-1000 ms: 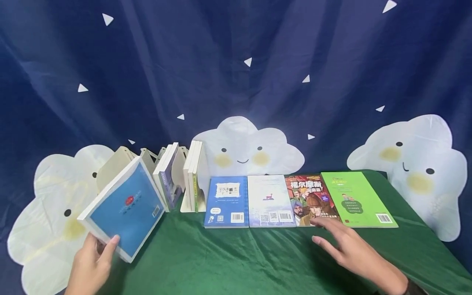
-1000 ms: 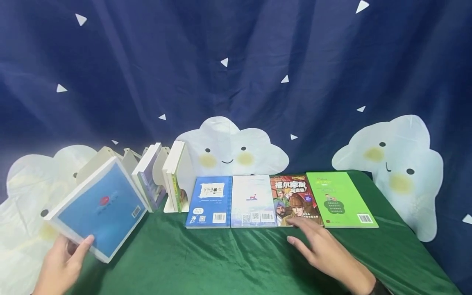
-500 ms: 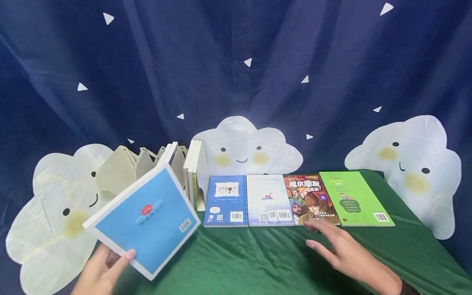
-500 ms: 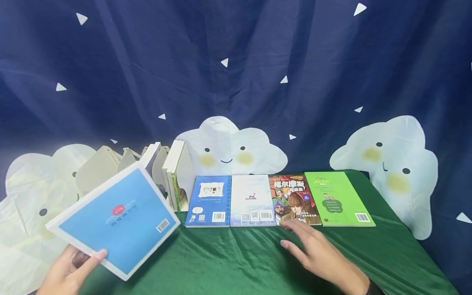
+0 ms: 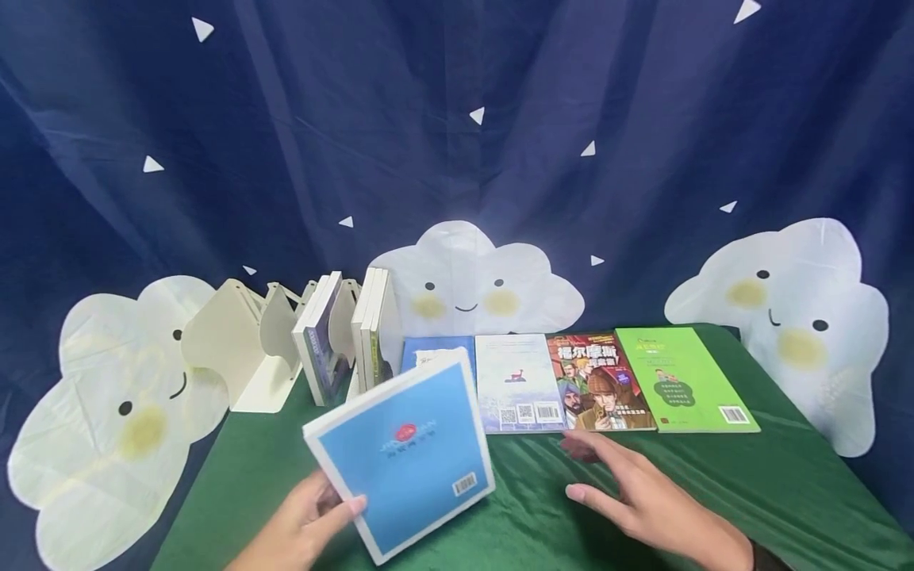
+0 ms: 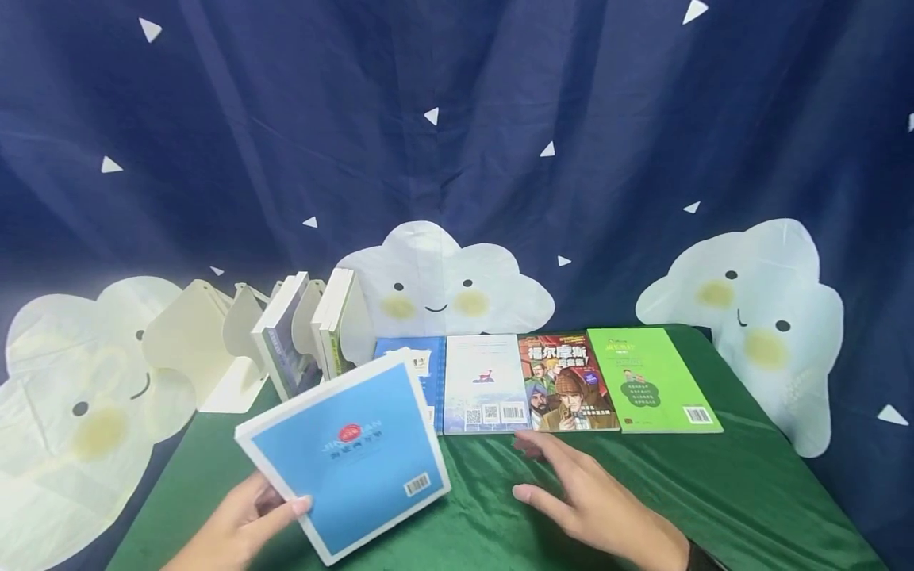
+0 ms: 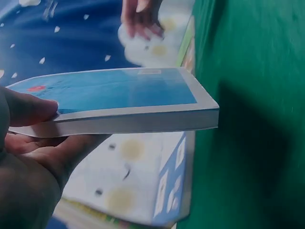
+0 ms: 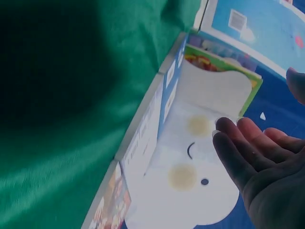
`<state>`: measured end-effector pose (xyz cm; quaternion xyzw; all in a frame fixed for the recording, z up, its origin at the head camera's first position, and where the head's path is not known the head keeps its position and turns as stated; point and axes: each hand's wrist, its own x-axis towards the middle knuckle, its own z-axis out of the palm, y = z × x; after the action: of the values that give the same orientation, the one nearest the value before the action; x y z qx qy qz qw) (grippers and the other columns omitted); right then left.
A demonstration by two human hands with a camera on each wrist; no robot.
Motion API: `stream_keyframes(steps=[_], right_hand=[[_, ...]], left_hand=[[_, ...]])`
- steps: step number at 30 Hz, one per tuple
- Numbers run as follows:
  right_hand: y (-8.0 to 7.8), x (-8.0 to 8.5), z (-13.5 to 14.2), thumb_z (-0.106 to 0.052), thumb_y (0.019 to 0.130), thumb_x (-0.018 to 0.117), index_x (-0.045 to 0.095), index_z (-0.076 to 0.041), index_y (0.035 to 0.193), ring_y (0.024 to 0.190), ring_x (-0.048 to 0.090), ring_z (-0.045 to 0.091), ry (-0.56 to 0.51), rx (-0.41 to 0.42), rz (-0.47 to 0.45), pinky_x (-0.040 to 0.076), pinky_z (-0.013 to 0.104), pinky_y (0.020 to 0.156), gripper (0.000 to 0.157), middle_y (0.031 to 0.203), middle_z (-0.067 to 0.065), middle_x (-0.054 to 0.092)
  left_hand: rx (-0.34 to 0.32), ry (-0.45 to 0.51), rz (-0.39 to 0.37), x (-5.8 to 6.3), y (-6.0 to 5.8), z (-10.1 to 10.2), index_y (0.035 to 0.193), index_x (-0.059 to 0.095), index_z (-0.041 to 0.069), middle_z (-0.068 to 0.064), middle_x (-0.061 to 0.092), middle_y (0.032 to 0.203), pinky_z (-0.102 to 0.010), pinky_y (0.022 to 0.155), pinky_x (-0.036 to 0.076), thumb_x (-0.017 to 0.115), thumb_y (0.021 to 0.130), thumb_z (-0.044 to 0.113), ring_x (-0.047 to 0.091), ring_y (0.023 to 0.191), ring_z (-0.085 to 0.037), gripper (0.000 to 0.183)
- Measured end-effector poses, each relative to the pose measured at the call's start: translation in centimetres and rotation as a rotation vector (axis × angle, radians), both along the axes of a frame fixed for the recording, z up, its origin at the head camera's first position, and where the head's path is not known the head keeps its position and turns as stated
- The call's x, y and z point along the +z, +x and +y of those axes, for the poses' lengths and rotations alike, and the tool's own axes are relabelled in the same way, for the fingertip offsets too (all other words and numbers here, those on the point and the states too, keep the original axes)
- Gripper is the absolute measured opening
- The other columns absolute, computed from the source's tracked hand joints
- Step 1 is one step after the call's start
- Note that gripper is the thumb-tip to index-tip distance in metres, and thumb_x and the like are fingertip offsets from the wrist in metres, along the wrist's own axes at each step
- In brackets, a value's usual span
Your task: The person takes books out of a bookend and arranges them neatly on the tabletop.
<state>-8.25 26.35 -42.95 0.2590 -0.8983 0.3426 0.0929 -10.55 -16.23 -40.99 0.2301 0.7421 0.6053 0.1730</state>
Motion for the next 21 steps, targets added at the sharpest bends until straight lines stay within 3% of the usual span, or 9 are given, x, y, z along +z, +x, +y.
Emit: stream_keyframes(steps=[6,13,18,21], right_hand=[[0.0,0.2,-1.3,-0.026,0.089,0.067,0.034,-0.024,0.143,0.108,0.057,0.010,-0.100,0.082,-0.079,0.053,0.033,0.085,0.063,0.128,-0.009,0.054],[0.2,0.9,-2.1,-0.017,0.094,0.060,0.035,-0.021,0.143,0.107,0.059,0.017,-0.237,0.197,-0.238,0.053,0.034,0.086,0.055,0.130,-0.001,0.055],[0.5,0.9,-2.2,-0.012,0.098,0.053,0.036,-0.019,0.141,0.104,0.060,0.022,-0.333,0.240,-0.418,0.054,0.033,0.085,0.047,0.127,0.008,0.057],[0.6,0.9,-2.2,-0.011,0.098,0.052,0.034,-0.018,0.142,0.101,0.062,0.024,-0.371,0.242,-0.465,0.055,0.033,0.082,0.048,0.126,0.010,0.058]], left_hand=[[-0.127,0.027,-0.028,-0.5,-0.7,2.7,0.147,0.026,0.011,-0.019,0.041,0.143,-0.033,0.098,0.045,0.052,0.098,0.013,0.049,0.121,-0.025,0.055],[-0.295,0.136,0.064,-1.2,-1.5,5.1,0.145,0.032,0.015,-0.014,0.046,0.141,-0.035,0.095,0.047,0.047,0.098,0.004,0.051,0.119,-0.030,0.051],[-0.361,0.182,0.053,-1.5,-1.5,6.3,0.145,0.033,0.014,-0.013,0.048,0.140,-0.035,0.095,0.047,0.046,0.098,0.001,0.051,0.119,-0.030,0.050],[-0.390,0.204,0.057,-1.8,-1.5,6.9,0.145,0.032,0.014,-0.013,0.047,0.140,-0.036,0.096,0.047,0.046,0.098,0.000,0.050,0.120,-0.030,0.051]])
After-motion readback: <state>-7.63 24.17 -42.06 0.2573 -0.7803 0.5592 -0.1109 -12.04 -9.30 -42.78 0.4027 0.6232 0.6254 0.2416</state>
